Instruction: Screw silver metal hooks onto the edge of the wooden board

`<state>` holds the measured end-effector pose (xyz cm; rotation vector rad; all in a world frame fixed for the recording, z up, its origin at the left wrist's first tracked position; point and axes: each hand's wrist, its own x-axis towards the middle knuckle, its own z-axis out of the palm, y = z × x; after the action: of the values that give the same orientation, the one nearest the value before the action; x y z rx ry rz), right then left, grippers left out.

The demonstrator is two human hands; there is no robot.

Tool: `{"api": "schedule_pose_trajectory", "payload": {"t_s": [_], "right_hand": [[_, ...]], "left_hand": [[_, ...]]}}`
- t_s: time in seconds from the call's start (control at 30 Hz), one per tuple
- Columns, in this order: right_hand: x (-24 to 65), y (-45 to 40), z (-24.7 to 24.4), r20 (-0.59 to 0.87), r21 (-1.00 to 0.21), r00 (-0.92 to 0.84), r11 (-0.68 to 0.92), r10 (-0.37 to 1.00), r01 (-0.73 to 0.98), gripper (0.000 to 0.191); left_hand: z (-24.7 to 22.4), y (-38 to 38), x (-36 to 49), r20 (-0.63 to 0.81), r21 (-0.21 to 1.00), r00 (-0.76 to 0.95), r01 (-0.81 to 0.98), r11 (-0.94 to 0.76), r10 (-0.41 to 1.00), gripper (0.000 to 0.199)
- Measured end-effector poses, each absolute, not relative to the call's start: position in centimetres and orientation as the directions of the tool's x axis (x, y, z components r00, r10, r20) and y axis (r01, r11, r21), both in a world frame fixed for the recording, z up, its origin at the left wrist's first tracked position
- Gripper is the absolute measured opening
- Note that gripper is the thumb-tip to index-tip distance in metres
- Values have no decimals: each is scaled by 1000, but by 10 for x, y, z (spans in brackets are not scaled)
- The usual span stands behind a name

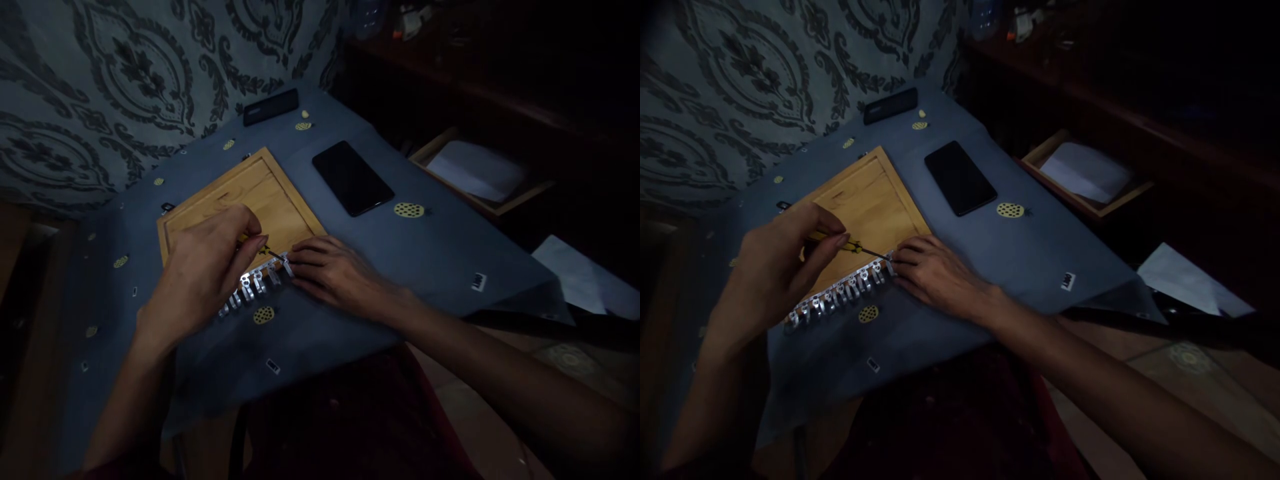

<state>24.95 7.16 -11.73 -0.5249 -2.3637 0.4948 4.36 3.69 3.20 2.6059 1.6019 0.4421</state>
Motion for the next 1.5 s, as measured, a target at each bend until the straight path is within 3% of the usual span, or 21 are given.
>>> {"api": "schedule_pose_trajectory", "payload": {"t_s": [0.2,0.4,0.63,0.73,1.27,1.37,1.5], "right_hand": [[250,72,-117,508,-474,-710,847,488,243,26],[250,72,-118,516,-461,-708,853,482,245,26],[248,72,-119,576,-387,-686,887,445,252,27],[249,72,-119,572,-377,-691,889,443,258,27],[247,72,-123,570,-398,-684,881,455,255,24],[247,72,-122,564,-413,-682,874,466,256,24],[246,71,-120,568,-404,-683,879,459,254,24]], "left_hand": [[38,40,34,151,264,495,814,-518,856,12],[43,45,26,76,249,545,800,-545,835,16],[21,43,38,301,339,397,805,-486,867,12],[14,41,42,324,370,379,792,-485,867,9],[28,50,30,138,425,594,687,-589,792,22],[23,47,32,162,394,549,726,-564,820,21],[16,43,38,277,264,465,805,-532,841,15]]}}
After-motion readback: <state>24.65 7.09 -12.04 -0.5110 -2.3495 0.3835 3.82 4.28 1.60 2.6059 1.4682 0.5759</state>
